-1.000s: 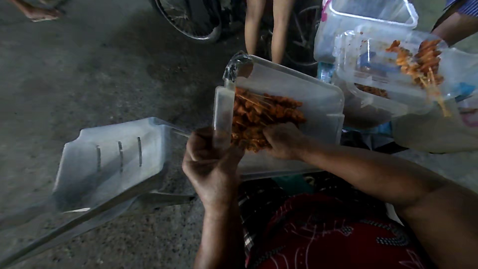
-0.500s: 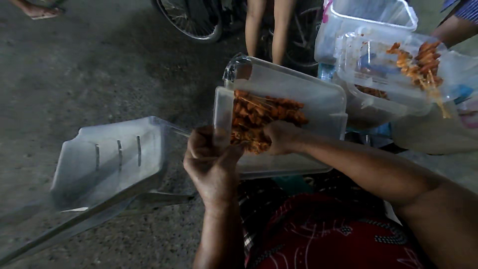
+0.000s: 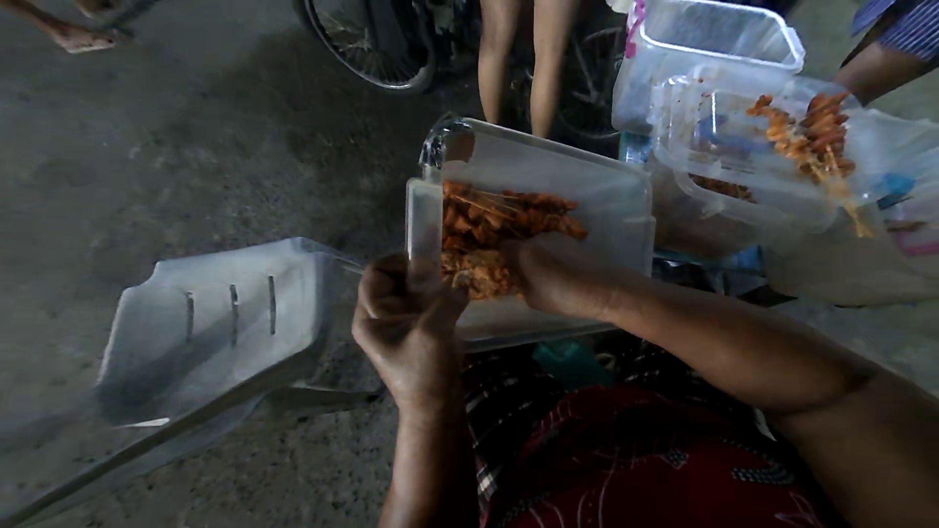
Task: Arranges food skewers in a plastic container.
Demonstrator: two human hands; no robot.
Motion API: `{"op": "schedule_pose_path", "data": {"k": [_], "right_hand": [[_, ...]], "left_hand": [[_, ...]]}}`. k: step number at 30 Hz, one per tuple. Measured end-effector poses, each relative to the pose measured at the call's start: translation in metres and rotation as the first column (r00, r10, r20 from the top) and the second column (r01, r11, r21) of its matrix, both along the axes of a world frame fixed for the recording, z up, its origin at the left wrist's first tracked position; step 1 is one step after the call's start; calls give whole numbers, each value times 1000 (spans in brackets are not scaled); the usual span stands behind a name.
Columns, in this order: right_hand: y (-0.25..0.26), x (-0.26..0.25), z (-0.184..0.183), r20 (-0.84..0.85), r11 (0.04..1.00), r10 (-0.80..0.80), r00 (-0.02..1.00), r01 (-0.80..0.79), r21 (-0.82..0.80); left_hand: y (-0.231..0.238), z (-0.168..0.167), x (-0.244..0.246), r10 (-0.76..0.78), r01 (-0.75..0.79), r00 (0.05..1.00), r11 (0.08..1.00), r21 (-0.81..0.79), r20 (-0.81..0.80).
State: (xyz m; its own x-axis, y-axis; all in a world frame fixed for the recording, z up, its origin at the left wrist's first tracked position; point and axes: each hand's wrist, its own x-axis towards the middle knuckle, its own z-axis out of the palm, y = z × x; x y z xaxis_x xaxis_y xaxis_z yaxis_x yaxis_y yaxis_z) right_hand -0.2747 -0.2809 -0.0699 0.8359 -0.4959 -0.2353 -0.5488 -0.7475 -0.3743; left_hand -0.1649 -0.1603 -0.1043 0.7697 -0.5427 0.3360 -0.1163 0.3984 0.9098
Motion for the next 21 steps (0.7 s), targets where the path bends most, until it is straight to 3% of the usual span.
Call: {"op": "schedule_pose_path", "data": {"k": [3, 7, 11, 13, 15, 18, 21], "right_hand": [[-7, -5, -10, 264, 990, 68, 962, -32, -140], [-15, -28, 13, 283, 996, -6, 959, 30, -82], [-23, -100, 25, 485, 967, -142, 863, 226, -118], [-33, -138, 38, 510, 871, -253, 822, 423, -250], [-48, -168, 57, 471, 713, -439, 765, 615, -336], [-79, -194, 75, 377, 517, -690, 617, 786, -340], [-105, -203, 75, 306, 416, -812, 496, 861, -293]], "left_hand": [[1, 1, 0, 35, -35, 999, 999, 40, -2], [2, 1, 5, 63, -63, 998, 998, 25, -11], [2, 3, 10, 71, -71, 997, 997, 24, -12], [1, 2, 11, 75, -75, 997, 997, 11, -8], [0, 3, 10, 89, -89, 996, 996, 4, -1], [0, 4, 9, 105, -105, 994, 994, 16, -2], [0, 6, 8, 113, -113, 994, 993, 26, -3]]}}
